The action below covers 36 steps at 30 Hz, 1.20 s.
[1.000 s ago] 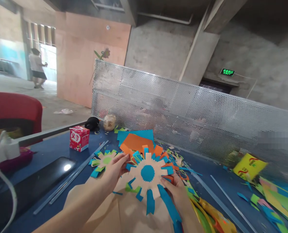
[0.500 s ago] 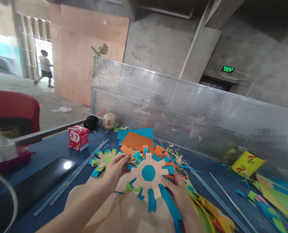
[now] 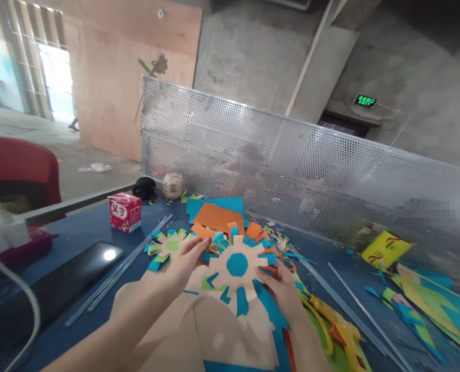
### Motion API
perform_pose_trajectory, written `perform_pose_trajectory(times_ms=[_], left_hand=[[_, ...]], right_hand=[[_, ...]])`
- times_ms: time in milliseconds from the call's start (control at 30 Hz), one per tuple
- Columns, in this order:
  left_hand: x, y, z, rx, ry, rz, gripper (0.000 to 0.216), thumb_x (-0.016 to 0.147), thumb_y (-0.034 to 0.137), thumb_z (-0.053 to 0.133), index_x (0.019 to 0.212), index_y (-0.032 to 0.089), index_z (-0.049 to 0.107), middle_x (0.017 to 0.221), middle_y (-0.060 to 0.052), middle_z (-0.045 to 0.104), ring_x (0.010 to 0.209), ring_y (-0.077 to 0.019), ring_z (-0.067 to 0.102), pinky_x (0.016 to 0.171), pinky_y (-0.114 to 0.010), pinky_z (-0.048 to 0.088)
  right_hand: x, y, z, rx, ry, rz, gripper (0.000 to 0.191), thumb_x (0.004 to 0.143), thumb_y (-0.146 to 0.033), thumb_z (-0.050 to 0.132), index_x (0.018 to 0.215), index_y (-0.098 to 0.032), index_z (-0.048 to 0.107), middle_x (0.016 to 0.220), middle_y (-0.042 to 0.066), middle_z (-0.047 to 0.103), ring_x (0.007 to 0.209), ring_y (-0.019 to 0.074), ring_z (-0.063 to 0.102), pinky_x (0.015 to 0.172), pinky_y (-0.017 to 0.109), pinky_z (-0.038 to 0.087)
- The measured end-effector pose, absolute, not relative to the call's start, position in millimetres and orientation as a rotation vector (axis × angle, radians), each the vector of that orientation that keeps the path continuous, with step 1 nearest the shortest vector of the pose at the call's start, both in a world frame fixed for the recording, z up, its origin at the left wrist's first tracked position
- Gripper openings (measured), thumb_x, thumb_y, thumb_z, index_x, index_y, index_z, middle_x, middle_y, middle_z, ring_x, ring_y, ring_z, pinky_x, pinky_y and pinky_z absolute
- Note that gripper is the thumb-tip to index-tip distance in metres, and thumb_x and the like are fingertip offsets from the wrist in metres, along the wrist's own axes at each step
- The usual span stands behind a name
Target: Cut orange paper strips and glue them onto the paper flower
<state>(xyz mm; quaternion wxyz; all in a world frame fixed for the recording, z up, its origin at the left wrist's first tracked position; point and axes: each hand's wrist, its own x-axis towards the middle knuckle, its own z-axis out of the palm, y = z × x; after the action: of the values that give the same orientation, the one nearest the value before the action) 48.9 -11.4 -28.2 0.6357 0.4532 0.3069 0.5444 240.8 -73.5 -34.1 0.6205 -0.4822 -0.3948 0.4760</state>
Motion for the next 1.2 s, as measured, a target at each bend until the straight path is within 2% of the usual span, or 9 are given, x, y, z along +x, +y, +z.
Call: perform_pose_trajectory(times_ms=[233, 400, 633, 733, 833, 967, 1100, 1200], left_hand=[[47.0, -12.1, -26.3, 1.032, 0.783, 1.286, 0.021, 0.067, 0.036, 0.057, 0.071, 0.015, 0.060, 0.065, -0.001, 0.059, 0.058, -0.0101, 0.055, 0.047, -0.017, 0.041], [46.9, -14.3, -23.2, 1.040, 0.722, 1.253, 0.022, 0.066, 0.034, 0.058, 0.079, 0.017, 0.062, 0.072, -0.001, 0.061, 0.061, -0.0096, 0.055, 0.048, -0.016, 0.040], [46.8, -10.0, -21.5, 1.070, 0.682, 1.290, 0.018, 0.067, 0.034, 0.057, 0.065, 0.016, 0.060, 0.057, 0.002, 0.058, 0.051, -0.0074, 0.052, 0.050, -0.017, 0.040], [46.9, -5.9, -24.1, 1.158, 0.689, 1.331, 0.018, 0.068, 0.032, 0.054, 0.063, 0.016, 0.059, 0.056, 0.002, 0.057, 0.052, -0.0080, 0.052, 0.053, -0.018, 0.040], [46.4, -2.0, -28.5, 1.225, 0.779, 1.342, 0.015, 0.067, 0.028, 0.053, 0.061, 0.015, 0.057, 0.054, 0.001, 0.056, 0.052, -0.0092, 0.052, 0.049, -0.019, 0.038], [45.3, -1.0, -31.0, 1.191, 0.817, 1.304, 0.010, 0.063, 0.023, 0.054, 0.065, 0.015, 0.058, 0.057, 0.001, 0.057, 0.054, -0.0103, 0.054, 0.046, -0.019, 0.036], [44.9, -5.4, -26.2, 1.075, 0.758, 1.207, 0.017, 0.064, 0.029, 0.055, 0.074, 0.016, 0.058, 0.064, 0.000, 0.059, 0.056, -0.0090, 0.054, 0.042, -0.016, 0.033], [44.5, -7.0, -22.8, 1.013, 0.709, 1.221, 0.022, 0.064, 0.033, 0.056, 0.077, 0.016, 0.057, 0.066, 0.000, 0.059, 0.056, -0.0092, 0.054, 0.046, -0.018, 0.038]], right_hand=[[238.1, -75.1, -31.6, -1.114, -0.860, 1.097, 0.038, 0.047, -0.024, 0.077, 0.081, -0.023, 0.059, 0.077, 0.001, 0.069, 0.074, 0.0228, 0.063, 0.073, 0.038, 0.049], [239.0, -73.9, -32.7, -1.109, -0.881, 1.105, 0.037, 0.051, -0.025, 0.075, 0.084, -0.024, 0.058, 0.080, 0.000, 0.068, 0.078, 0.0216, 0.063, 0.074, 0.036, 0.049], [239.2, -75.9, -32.8, -1.117, -0.908, 1.088, 0.034, 0.054, -0.024, 0.074, 0.084, -0.023, 0.058, 0.075, 0.000, 0.068, 0.066, 0.0187, 0.063, 0.065, 0.033, 0.050], [239.8, -77.9, -33.5, -1.111, -0.934, 1.086, 0.032, 0.055, -0.025, 0.073, 0.083, -0.024, 0.058, 0.076, 0.000, 0.068, 0.068, 0.0182, 0.063, 0.065, 0.032, 0.050], [240.6, -79.6, -34.0, -1.093, -0.955, 1.099, 0.030, 0.056, -0.024, 0.073, 0.083, -0.024, 0.059, 0.078, -0.001, 0.067, 0.071, 0.0190, 0.062, 0.065, 0.032, 0.050], [241.1, -79.6, -33.6, -1.104, -0.974, 1.100, 0.029, 0.058, -0.025, 0.072, 0.084, -0.024, 0.058, 0.076, -0.001, 0.067, 0.069, 0.0188, 0.062, 0.064, 0.032, 0.050], [242.1, -77.2, -33.5, -1.132, -1.013, 1.087, 0.030, 0.061, -0.026, 0.070, 0.087, -0.023, 0.058, 0.080, 0.001, 0.067, 0.072, 0.0203, 0.062, 0.069, 0.034, 0.049], [244.4, -75.8, -34.9, -1.166, -1.052, 1.073, 0.032, 0.062, -0.027, 0.069, 0.092, -0.024, 0.056, 0.084, 0.001, 0.067, 0.076, 0.0215, 0.062, 0.072, 0.036, 0.048]])
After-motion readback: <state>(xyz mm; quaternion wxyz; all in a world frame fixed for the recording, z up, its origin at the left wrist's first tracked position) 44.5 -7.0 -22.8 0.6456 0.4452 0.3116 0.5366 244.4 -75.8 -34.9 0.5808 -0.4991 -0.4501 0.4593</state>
